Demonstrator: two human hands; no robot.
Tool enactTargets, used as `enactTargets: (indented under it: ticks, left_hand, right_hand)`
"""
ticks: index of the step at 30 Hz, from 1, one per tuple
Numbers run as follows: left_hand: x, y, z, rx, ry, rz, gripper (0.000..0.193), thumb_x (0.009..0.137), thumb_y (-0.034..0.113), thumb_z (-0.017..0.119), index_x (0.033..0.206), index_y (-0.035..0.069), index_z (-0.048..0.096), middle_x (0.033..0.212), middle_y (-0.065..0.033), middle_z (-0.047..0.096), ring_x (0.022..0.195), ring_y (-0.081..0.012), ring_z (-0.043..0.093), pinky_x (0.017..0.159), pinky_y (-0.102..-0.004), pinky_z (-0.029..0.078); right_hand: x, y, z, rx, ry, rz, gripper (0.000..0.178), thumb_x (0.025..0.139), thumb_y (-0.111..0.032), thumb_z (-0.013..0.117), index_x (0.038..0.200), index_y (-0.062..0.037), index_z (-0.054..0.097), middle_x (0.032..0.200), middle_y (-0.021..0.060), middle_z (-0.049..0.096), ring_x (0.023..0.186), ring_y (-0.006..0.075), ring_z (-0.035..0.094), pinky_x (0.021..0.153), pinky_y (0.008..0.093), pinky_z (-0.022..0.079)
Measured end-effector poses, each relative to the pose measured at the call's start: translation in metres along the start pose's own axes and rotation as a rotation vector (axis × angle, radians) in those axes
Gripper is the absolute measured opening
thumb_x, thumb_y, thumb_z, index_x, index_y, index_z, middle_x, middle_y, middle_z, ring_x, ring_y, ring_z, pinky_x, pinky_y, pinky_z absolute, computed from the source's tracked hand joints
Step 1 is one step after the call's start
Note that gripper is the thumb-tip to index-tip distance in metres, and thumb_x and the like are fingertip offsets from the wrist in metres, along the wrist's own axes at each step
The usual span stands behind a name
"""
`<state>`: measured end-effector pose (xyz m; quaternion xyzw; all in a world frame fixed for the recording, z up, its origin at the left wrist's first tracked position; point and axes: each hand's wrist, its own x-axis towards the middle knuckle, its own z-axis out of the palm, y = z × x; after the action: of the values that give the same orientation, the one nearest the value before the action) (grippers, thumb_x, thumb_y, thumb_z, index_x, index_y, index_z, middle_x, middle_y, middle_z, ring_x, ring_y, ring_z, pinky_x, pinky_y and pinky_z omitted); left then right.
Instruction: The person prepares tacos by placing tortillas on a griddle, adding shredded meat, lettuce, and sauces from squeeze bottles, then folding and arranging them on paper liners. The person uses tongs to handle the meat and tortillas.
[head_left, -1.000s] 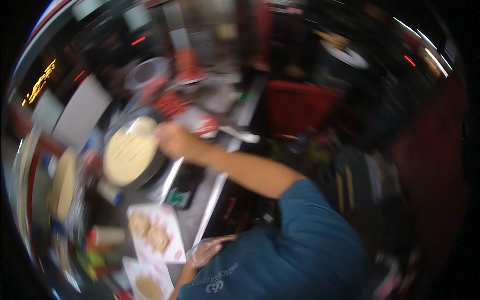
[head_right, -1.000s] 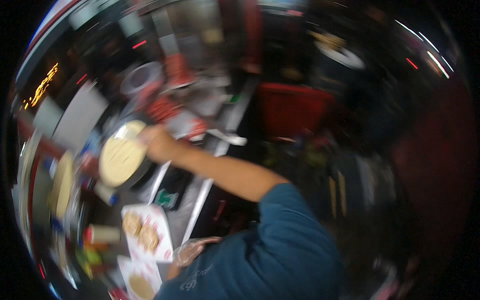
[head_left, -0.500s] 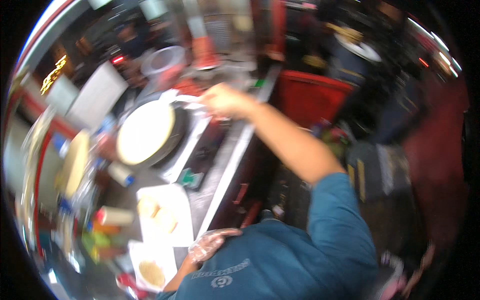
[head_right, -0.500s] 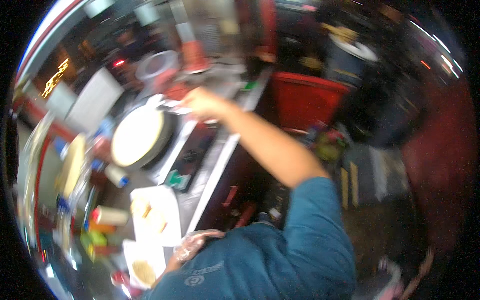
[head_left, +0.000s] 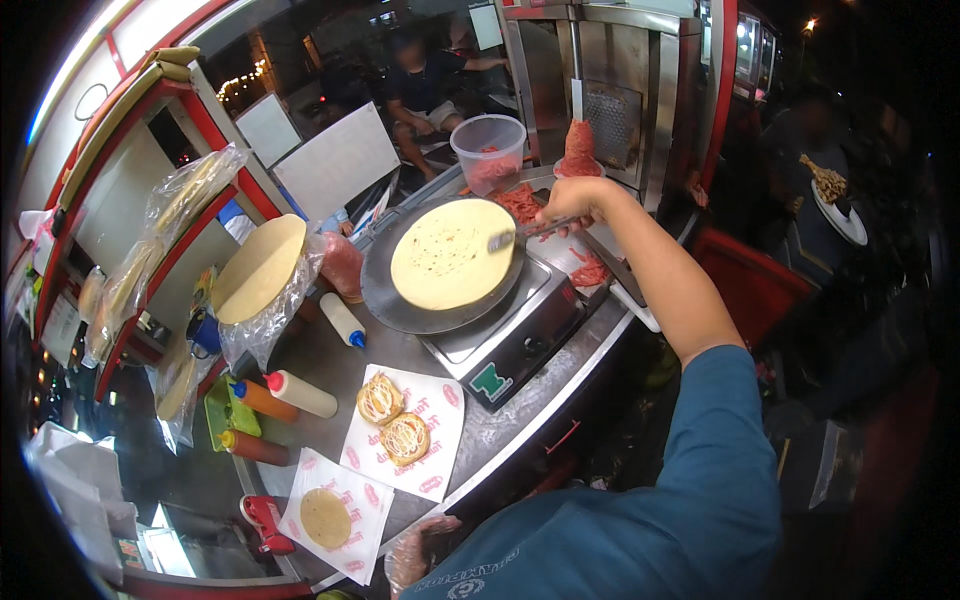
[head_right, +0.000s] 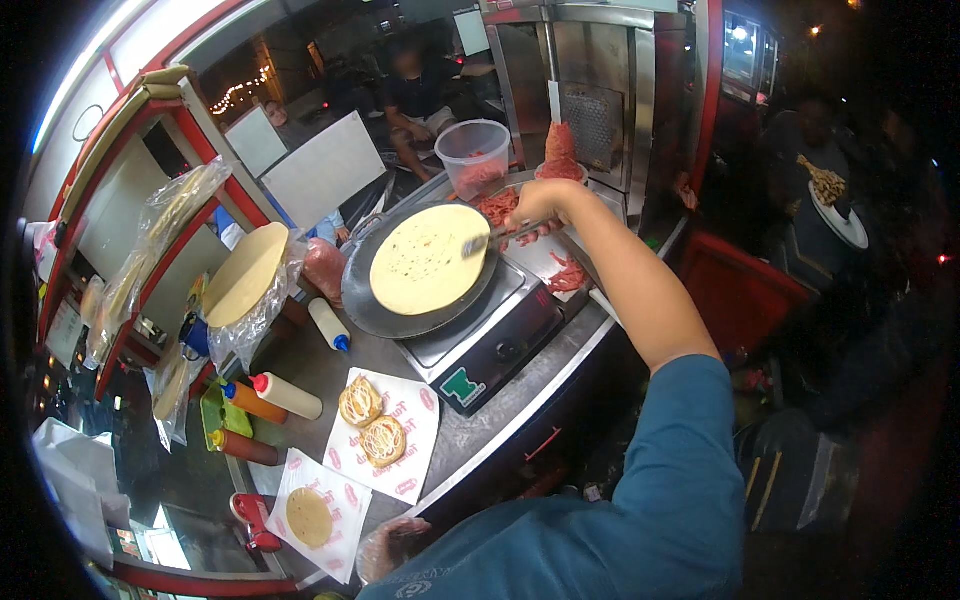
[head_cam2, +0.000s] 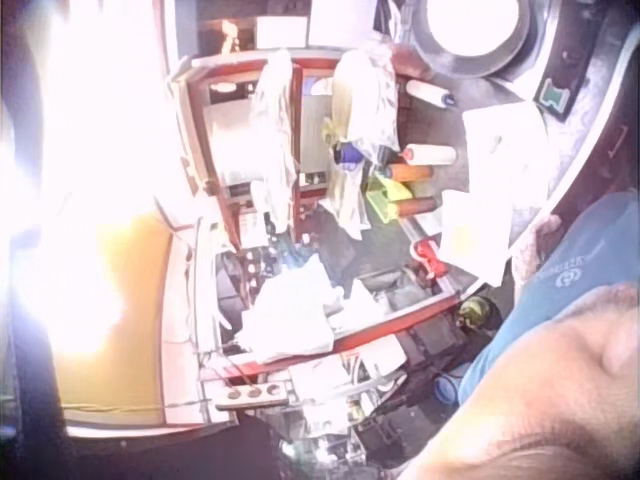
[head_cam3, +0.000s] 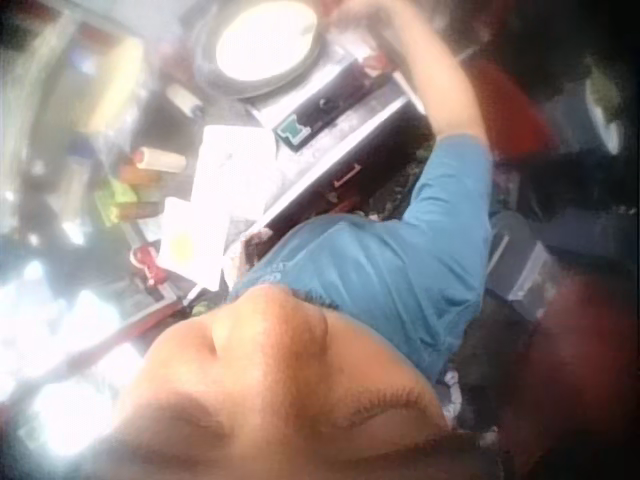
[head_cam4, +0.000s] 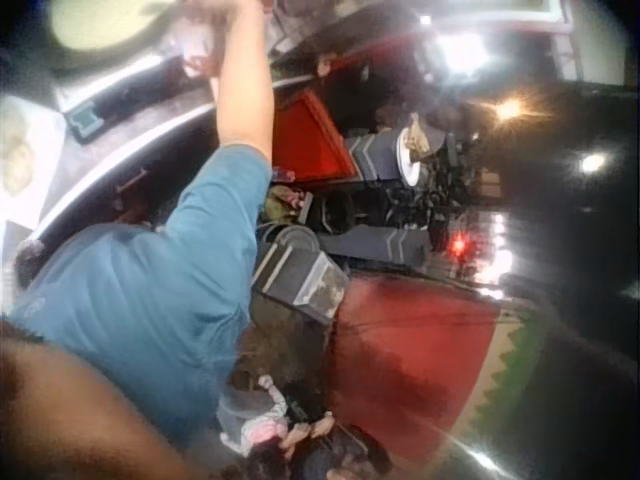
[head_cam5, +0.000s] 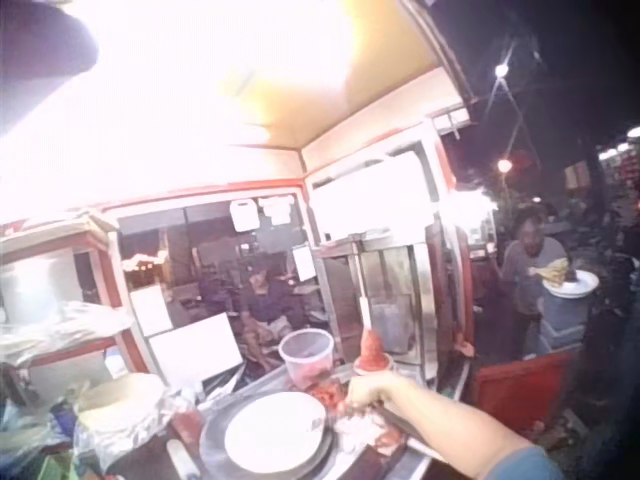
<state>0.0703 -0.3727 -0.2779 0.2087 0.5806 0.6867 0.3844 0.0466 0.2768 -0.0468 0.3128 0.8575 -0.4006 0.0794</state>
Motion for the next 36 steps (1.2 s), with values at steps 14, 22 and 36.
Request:
enactTargets:
  ticks: [14, 22, 36]
  left_hand:
    - [0.319, 0.221, 0.04, 0.659, -0.289, 0.5, 0.028, 0.107, 0.016, 0.06, 0.128, 0.0, 0.07, 0.12, -0.0098, 0.075, 0.115, -0.0193, 0.069, 0.103, -0.0337, 0.052]
    - [0.474, 0.211, 0.058, 1.72, -0.204, 0.561, 0.032, 0.099, 0.034, 0.063, 0.109, 0.008, 0.079, 0.104, -0.0222, 0.077, 0.097, -0.0396, 0.075, 0.089, -0.0467, 0.058]
    - [0.184, 0.188, 0.156, 0.639, -1.388, 0.606, 0.047, 0.091, 0.023, 0.084, 0.13, 0.002, 0.07, 0.129, -0.0177, 0.072, 0.125, -0.0379, 0.068, 0.103, -0.0477, 0.056]
  right_hand:
    - [-0.018, 0.011, 0.143, -0.396, 0.829, -0.536, 0.034, 0.095, -0.037, 0.073, 0.093, -0.0039, 0.078, 0.092, 0.0207, 0.075, 0.083, 0.0417, 0.075, 0.077, 0.054, 0.059]
    - [-0.078, 0.092, 0.218, 0.332, 0.925, -0.559, 0.041, 0.098, -0.034, 0.076, 0.123, -0.0022, 0.07, 0.112, 0.022, 0.075, 0.105, 0.0399, 0.072, 0.09, 0.0457, 0.056]
    - [-0.045, 0.137, 0.141, -0.493, 1.13, -0.228, 0.037, 0.09, -0.036, 0.079, 0.11, -0.0059, 0.074, 0.103, 0.0104, 0.071, 0.107, 0.0309, 0.063, 0.092, 0.0459, 0.047]
